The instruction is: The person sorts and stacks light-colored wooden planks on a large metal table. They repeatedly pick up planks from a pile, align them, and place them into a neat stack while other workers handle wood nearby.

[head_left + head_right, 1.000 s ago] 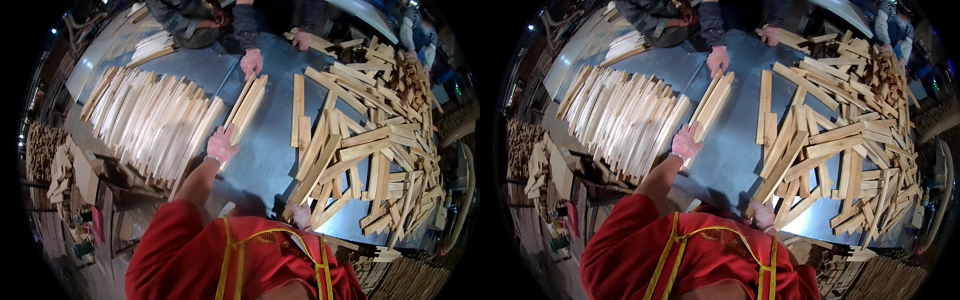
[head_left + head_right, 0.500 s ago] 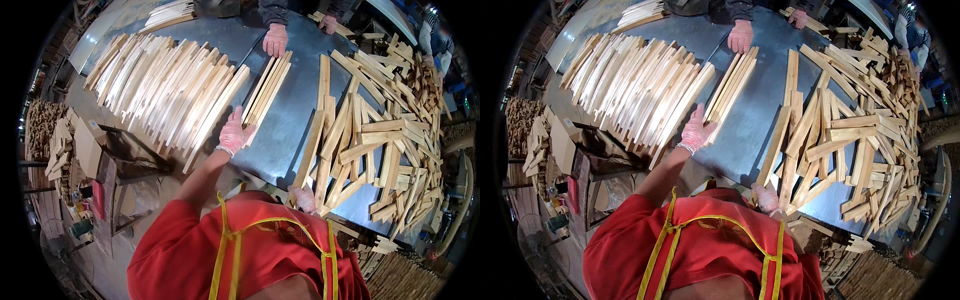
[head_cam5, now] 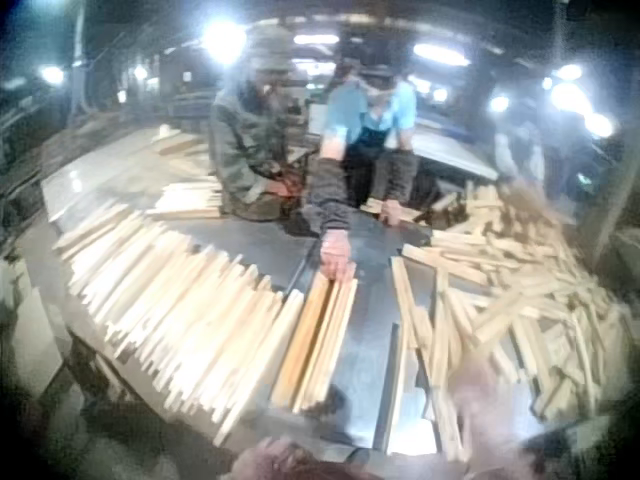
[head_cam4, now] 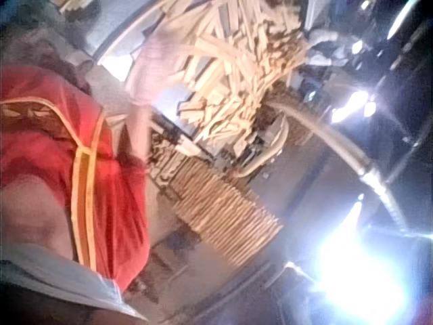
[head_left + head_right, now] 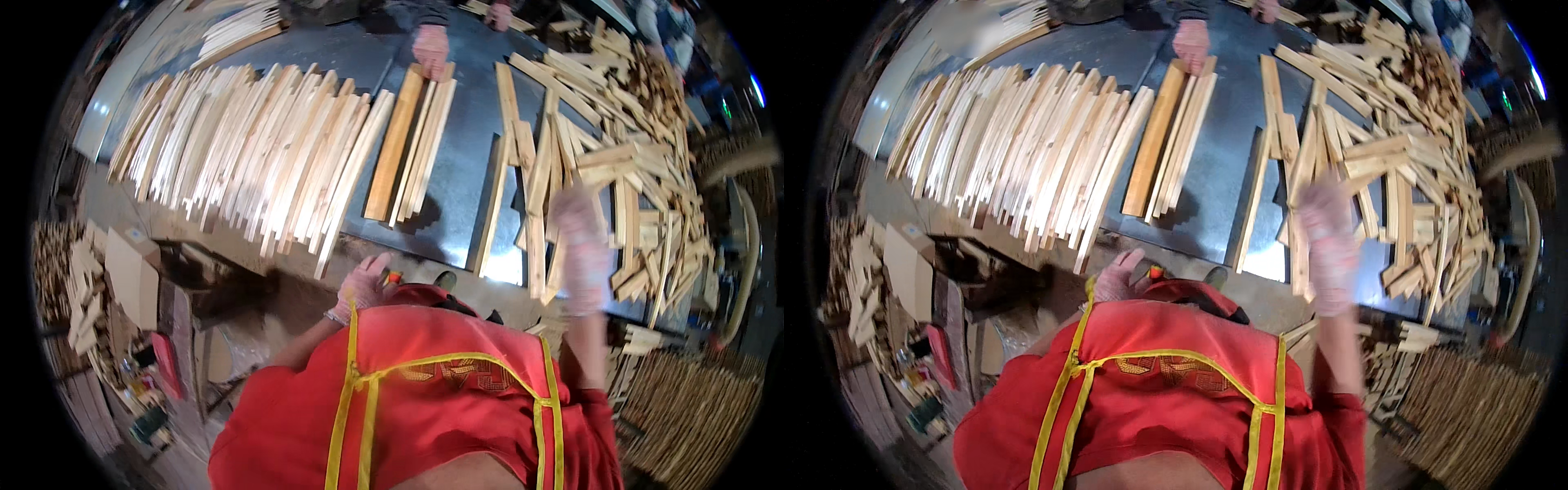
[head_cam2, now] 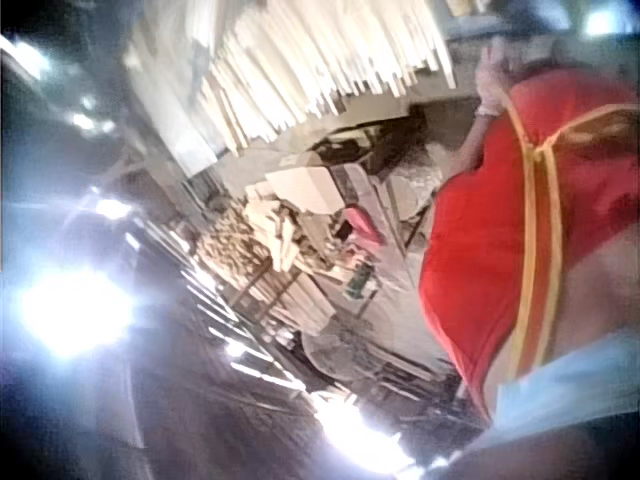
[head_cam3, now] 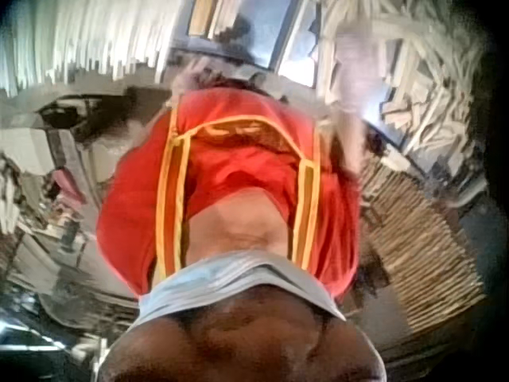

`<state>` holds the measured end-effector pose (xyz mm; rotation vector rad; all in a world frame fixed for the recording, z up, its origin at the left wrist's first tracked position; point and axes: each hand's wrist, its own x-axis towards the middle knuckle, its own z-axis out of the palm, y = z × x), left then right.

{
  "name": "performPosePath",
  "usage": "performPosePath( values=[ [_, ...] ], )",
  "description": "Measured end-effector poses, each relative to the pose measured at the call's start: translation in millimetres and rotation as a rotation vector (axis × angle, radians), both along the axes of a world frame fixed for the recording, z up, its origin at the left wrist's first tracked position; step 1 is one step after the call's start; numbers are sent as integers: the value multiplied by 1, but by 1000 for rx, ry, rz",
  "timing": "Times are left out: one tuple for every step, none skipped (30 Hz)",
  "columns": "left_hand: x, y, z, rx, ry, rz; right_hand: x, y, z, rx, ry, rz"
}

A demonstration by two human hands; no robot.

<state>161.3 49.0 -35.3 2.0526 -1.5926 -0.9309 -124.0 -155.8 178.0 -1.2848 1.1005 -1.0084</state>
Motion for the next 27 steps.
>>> performPosePath(
  values=[
    [1, 6, -6, 94, 2, -37, -7, -4, 49, -165, 77, 14],
    [0, 23, -37, 26, 169, 17, -14, -6, 88, -351, 156, 52],
    [-5, 34, -86, -51, 356, 31, -26, 1, 134, -529, 268, 51],
    [-4, 24, -82, -24, 352, -15, -41, -3, 158, -651, 374, 47],
    [-2, 14, -74, -2, 354, -66, -53, -3, 181, -752, 483, 36],
    [2, 4, -71, 10, 314, -98, -61, -11, 193, -816, 555, 48],
    [3, -5, -70, 14, 291, -149, -66, -14, 211, -855, 650, 38],
    [4, -11, -65, 26, 263, -178, -71, -23, 222, -872, 719, 48],
    [-20, -67, 45, 202, 250, -254, -91, -27, 234, -877, 809, 30],
    [-17, -73, 63, 102, 223, -268, -95, -20, 251, -903, 861, 14],
    [-23, -74, 70, 38, 193, -284, -99, -17, 261, -894, 926, 18],
    [-29, -71, 77, -25, 178, -297, -106, -5, 275, -895, 977, 7],
    [-35, -63, 80, -73, 161, -286, -113, 8, 287, -889, 1000, 4],
    [-43, -67, 78, -69, 139, -291, -130, 3, 284, -828, 1001, 8],
    [-48, -67, 80, -60, 107, -254, -141, -8, 277, -783, 966, 35],
    [-57, -73, 82, -67, 78, -231, -154, -19, 267, -751, 935, 58],
    [-75, -95, 79, -97, 68, -239, -166, -30, 260, -721, 953, 60],
    [-95, -131, 77, -141, 56, -270, -182, -40, 256, -707, 973, 24],
    [-118, -146, 72, -156, 62, -298, -198, -43, 255, -697, 997, -6],
    [-137, -158, 68, -165, 53, -307, -212, -45, 257, -727, 1005, -24],
    [-154, -163, 60, -179, 33, -305, -224, -46, 262, -780, 998, -36],
    [-168, -161, 54, -208, 1, -279, -233, -44, 267, -859, 977, -28],
    [-178, -146, 50, -198, -36, -269, -244, -46, 261, -897, 939, -15],
    [-192, -162, 48, -266, -99, -275, -260, -51, 270, -994, 889, -42],
    [-205, -181, 45, -367, -193, -303, -275, -67, 265, -1022, 836, -54],
    [-223, -235, 34, -542, -353, -335, -292, -123, 235, -1034, 750, -43],
    [-235, -230, 14, -631, -523, -366, -313, -140, 184, -926, 653, -38]
  ],
)
